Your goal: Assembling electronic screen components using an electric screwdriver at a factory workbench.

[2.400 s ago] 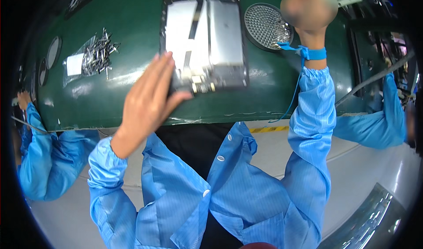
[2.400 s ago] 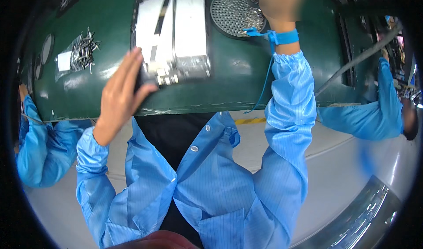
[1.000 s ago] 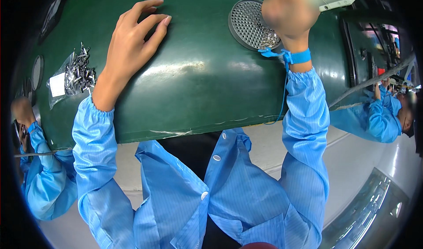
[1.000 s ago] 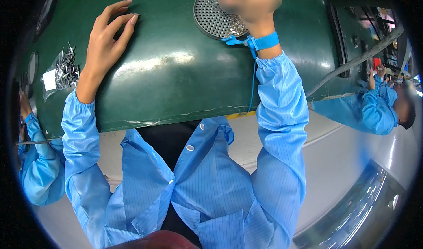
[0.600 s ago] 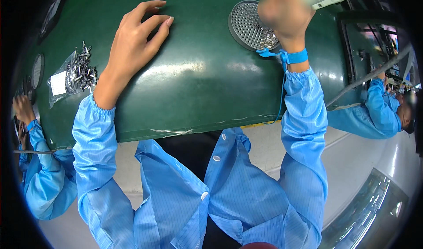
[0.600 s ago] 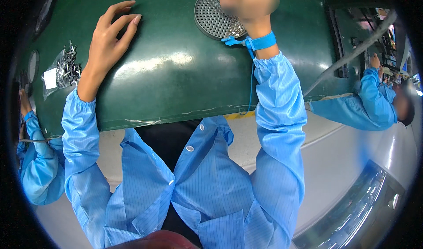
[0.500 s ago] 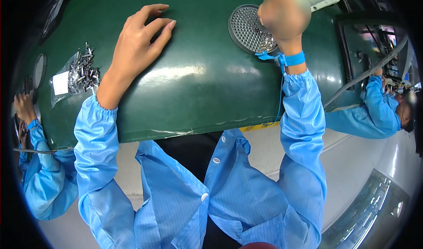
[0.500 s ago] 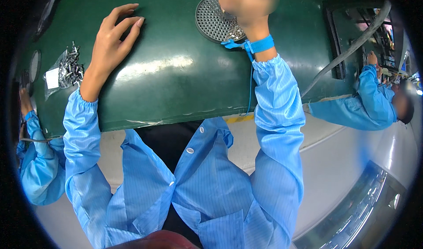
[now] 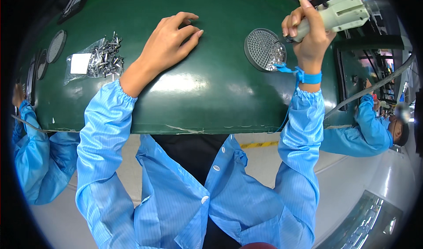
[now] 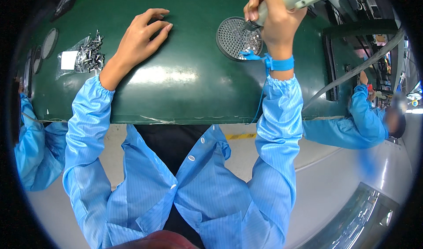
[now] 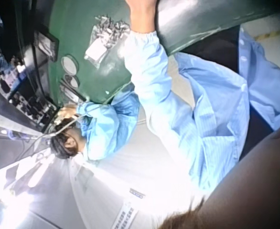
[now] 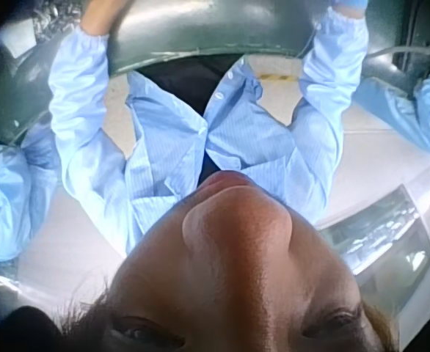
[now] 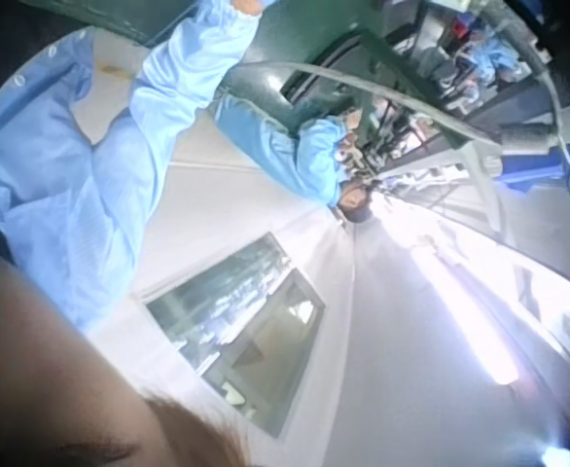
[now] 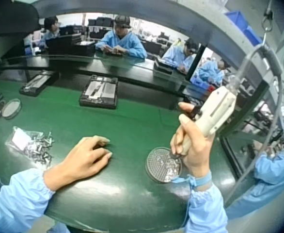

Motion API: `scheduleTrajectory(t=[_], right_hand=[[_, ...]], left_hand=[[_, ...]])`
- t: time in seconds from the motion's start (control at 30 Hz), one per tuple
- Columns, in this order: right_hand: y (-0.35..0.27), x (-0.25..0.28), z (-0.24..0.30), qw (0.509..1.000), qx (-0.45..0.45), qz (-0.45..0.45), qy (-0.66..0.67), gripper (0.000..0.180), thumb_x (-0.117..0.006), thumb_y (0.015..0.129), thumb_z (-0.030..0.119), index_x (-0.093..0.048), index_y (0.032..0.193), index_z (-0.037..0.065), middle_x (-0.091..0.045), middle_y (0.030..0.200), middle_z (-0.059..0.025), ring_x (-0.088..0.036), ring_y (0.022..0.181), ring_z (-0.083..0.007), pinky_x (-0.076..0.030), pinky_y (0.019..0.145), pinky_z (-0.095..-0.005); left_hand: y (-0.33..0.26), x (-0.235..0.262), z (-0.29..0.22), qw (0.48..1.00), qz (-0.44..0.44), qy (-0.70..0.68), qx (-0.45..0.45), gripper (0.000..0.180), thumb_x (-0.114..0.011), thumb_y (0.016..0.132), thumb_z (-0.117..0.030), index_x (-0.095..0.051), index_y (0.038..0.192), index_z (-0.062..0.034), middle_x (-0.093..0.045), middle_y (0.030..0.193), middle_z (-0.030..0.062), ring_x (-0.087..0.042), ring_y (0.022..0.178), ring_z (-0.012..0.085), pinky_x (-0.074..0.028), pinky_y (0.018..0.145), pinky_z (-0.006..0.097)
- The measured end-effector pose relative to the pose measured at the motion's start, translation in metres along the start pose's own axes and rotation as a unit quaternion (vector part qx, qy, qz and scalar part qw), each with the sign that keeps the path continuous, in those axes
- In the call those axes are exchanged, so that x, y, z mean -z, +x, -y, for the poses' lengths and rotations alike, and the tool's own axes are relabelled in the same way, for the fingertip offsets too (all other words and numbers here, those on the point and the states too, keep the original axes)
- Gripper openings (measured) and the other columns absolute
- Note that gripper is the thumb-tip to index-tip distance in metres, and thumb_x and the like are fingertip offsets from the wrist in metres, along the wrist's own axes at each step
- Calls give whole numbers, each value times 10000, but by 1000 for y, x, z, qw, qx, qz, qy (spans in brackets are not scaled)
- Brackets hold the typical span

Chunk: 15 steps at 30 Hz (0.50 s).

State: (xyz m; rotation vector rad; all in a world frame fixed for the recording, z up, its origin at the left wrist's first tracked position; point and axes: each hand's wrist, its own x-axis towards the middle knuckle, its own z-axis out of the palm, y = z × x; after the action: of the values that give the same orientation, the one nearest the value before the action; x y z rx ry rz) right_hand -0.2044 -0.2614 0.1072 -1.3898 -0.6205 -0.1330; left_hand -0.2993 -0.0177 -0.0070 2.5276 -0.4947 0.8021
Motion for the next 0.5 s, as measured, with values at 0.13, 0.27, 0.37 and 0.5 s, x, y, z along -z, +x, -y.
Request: scheduleTrajectory(t=[0.13,0.27,0.37,0.5], right_hand=[[16,20,11,999,25,15,38,271,-559,929,97,-593,1159,-42,-389,559,-15,-405,426,-134,-387,434,-318],[35,74,4,992,-29,-60,103,238,-542,932,111,-600,1110,-36,-360,553,1,-412,466,-127,-375,481,-313],[38,109,10,991,3,-97,95,263,-517,928,98,-605,1138,-32,-328,568,18,-352,475,-112,-331,490,-301],[35,150,8,985,19,-134,111,159,-554,880,68,-612,997,-22,-358,545,-11,-388,429,-143,-368,462,-332]], left_hand=[[2,0,-1,1000,3,-3,2,127,-682,881,-133,-719,935,-25,-645,1157,103,-648,988,256,-490,881,376],[5,-1,-7,1000,5,12,-3,122,-689,871,-121,-719,941,-26,-645,1157,111,-642,1004,265,-493,886,384],[6,-4,-10,1000,11,24,-8,122,-698,860,-111,-721,951,-33,-644,1160,108,-635,1017,272,-499,885,385],[6,-2,-13,999,9,46,-9,127,-703,856,-111,-722,957,-36,-647,1154,100,-630,1022,279,-503,885,386]])
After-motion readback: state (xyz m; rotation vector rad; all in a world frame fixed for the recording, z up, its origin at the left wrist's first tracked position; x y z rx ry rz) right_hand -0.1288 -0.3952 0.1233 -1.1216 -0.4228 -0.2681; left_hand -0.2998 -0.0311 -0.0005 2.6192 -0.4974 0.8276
